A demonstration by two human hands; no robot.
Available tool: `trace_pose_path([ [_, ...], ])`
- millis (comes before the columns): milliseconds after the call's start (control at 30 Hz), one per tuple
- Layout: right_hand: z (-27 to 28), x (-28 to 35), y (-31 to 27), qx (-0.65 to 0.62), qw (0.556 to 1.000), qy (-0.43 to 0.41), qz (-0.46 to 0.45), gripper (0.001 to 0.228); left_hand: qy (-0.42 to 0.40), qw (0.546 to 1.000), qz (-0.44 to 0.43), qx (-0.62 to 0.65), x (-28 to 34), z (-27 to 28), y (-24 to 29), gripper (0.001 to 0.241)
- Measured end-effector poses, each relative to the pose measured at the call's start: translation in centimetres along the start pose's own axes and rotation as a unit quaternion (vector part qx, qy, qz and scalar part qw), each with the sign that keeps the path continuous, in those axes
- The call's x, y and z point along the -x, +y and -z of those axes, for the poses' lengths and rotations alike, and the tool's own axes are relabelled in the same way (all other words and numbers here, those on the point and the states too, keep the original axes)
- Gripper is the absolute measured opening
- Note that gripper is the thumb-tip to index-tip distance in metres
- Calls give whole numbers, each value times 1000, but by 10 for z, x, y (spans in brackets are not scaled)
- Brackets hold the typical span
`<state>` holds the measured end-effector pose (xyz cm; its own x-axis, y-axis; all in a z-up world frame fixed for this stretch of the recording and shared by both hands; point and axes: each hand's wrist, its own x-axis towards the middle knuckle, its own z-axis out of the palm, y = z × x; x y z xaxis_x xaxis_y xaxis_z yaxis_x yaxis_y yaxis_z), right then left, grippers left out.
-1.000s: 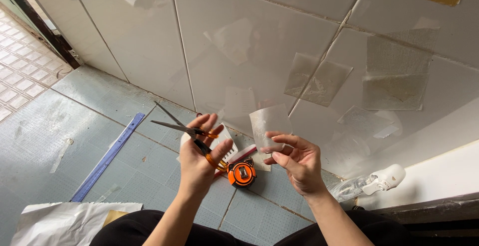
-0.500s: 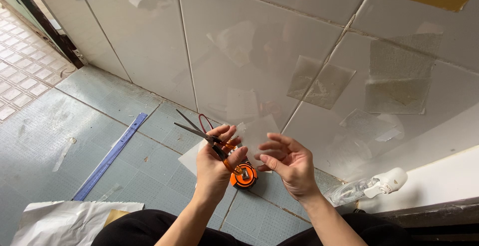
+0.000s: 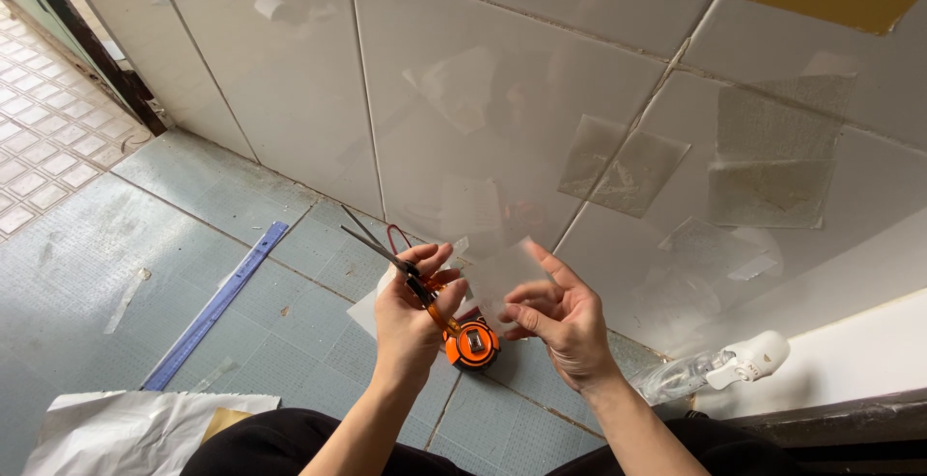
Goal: Applying small square gold stickers to a tiled wall to create a pattern.
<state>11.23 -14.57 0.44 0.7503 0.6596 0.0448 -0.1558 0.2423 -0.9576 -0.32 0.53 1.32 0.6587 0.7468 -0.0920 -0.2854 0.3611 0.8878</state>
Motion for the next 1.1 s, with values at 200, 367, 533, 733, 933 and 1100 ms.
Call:
trace_pose_path([
  [200,7,-1,8,-31,999,8,13,42,-47,996,71,22,-3,-1,6,54],
  [367,7,-2,9,-60,997,44,3,32,-164,952,-1,-258,2,2,-8,61],
  [533,10,-4,8,-61,996,70,10,32,-201,891,29,-407,16,-8,4,70],
  [733,14,-5,10,-76,995,67,16,33,-231,885,38,-403,21,-13,8,65],
  [933,15,-5,12,-62,996,67,14,32,-230,877,37,-420,20,-13,5,69],
  [1100,13,-4,10,-58,996,65,15,31,-237,887,15,-395,21,-14,5,51],
])
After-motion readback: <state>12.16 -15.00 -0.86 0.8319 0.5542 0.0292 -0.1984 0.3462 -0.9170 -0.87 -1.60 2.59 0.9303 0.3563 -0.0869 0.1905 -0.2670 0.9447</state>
